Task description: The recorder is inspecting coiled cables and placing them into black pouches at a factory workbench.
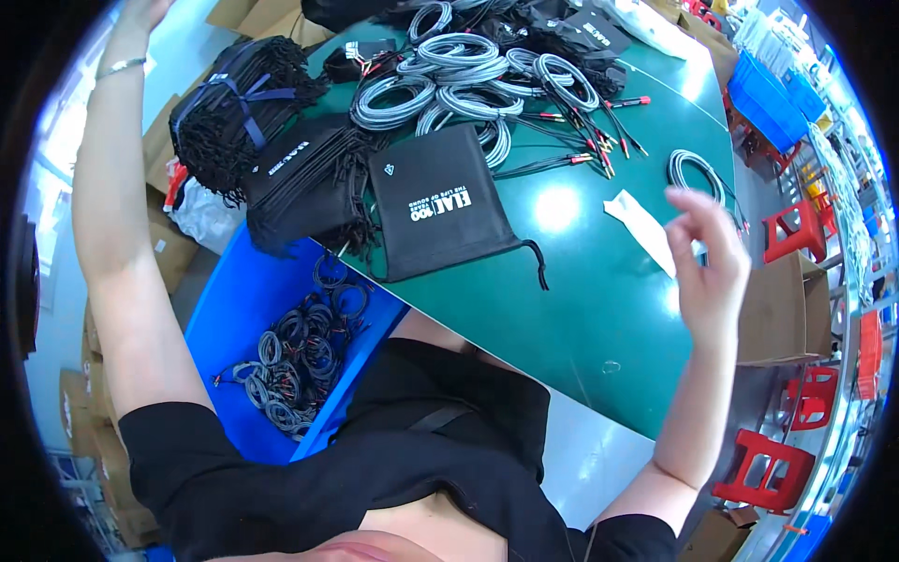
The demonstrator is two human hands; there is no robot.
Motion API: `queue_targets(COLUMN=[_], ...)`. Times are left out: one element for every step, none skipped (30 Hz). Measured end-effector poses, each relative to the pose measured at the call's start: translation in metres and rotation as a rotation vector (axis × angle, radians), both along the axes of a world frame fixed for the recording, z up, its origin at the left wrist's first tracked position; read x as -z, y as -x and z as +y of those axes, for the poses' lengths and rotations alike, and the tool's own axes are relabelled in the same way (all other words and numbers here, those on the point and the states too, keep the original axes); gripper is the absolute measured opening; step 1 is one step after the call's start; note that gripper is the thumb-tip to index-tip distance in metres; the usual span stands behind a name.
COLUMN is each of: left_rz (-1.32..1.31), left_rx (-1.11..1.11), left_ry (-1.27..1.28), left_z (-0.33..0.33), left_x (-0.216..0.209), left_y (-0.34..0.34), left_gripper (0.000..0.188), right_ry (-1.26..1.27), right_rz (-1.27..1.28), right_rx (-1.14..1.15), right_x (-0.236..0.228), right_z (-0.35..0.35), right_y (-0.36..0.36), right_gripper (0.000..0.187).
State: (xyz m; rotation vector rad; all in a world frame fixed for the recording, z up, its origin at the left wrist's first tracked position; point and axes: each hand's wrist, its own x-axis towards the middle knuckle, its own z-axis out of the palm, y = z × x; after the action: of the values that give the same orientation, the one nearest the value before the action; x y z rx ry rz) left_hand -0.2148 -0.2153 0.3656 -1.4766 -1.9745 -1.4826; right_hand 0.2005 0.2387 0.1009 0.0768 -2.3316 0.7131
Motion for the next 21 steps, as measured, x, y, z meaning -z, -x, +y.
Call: queue_targets(left_rz=[-0.088, -0.176, -0.257, -0.319, -0.375, -0.233, -0.098, -0.081, -0.126, -0.246, -0.124, 0.083, 0.091, 0.012, 0.071, 0.131, 0.165, 0.166, 0.205, 0.246, 0.511], left_rx=[-0.152, -0.306, -0.462, -0.441, -0.420, -0.385, -0.321, -0.324, -0.312, -0.327, -0.230, -0.184, -0.091, -0.031, -0.046, -0.058, -0.091, -0.075, -0.108, -0.141, -0.154], left_ry=[-0.041, -0.078, -0.115, -0.001, 0.107, 0.304, 0.491, 0.534, 0.532, 0.645, 0.614, 0.648, 0.728, 1.006, 1.014, 1.018, 1.004, 1.001, 1.115, 1.229, 1.091], left_z=[0.014, 0.026, 0.033, 0.034, 0.033, 0.032, 0.043, 0.057, 0.076, 0.095, 0.102, 0.106, 0.109, 0.113, 0.121, 0.127, 0.134, 0.138, 0.142, 0.145, 0.140], left_x=[0.016, 0.035, 0.053, 0.075, 0.105, 0.155, 0.216, 0.255, 0.286, 0.307, 0.325, 0.344, 0.361, 0.370, 0.376, 0.380, 0.374, 0.365, 0.356, 0.353, 0.355], left_y=[-0.006, -0.013, -0.021, -0.024, -0.029, -0.039, -0.049, -0.076, -0.112, -0.143, -0.167, -0.186, -0.203, -0.225, -0.244, -0.261, -0.270, -0.272, -0.274, -0.276, -0.271], left_gripper=[0.031, 0.034, 0.038, 0.044, 0.050, 0.040, 0.030, 0.028, 0.025, 0.028, 0.032, 0.040, 0.056, 0.070, 0.071, 0.072, 0.071, 0.071, 0.070, 0.068, 0.054], right_ry=[0.018, 0.085, 0.137, 0.190, 0.217, 0.211, 0.197, 0.194, 0.193, 0.193, 0.161, 0.129, 0.097, 0.099, 0.102, 0.125, 0.147, 0.169, 0.169, 0.173, 0.177], right_rz=[-0.061, -0.117, -0.162, -0.207, -0.242, -0.265, -0.297, -0.296, -0.299, -0.313, -0.309, -0.306, -0.301, -0.352, -0.360, -0.376, -0.388, -0.399, -0.404, -0.420, -0.429], right_rx=[0.016, 0.043, 0.049, 0.056, 0.072, 0.036, 0.024, -0.003, -0.025, -0.005, -0.012, -0.017, -0.024, -0.036, -0.030, -0.048, -0.059, -0.071, -0.062, -0.096, -0.135], right_x=[0.016, 0.029, 0.042, 0.057, 0.072, 0.083, 0.090, 0.092, 0.095, 0.096, 0.095, 0.093, 0.091, 0.091, 0.092, 0.092, 0.094, 0.095, 0.097, 0.098, 0.099], right_z=[0.001, -0.001, -0.001, 0.000, 0.000, 0.000, 0.001, 0.000, -0.002, -0.003, -0.006, -0.008, -0.010, -0.011, -0.012, -0.014, -0.015, -0.016, -0.017, -0.018, -0.020], right_y=[-0.005, -0.007, -0.010, -0.013, -0.015, -0.015, -0.017, -0.015, -0.013, -0.014, -0.012, -0.011, -0.010, -0.010, -0.010, -0.010, -0.010, -0.009, -0.008, -0.006, -0.004], right_gripper=[0.024, 0.021, 0.020, 0.018, 0.016, 0.014, 0.013, 0.012, 0.011, 0.011, 0.012, 0.012, 0.012, 0.012, 0.012, 0.012, 0.012, 0.011, 0.011, 0.011, 0.011])
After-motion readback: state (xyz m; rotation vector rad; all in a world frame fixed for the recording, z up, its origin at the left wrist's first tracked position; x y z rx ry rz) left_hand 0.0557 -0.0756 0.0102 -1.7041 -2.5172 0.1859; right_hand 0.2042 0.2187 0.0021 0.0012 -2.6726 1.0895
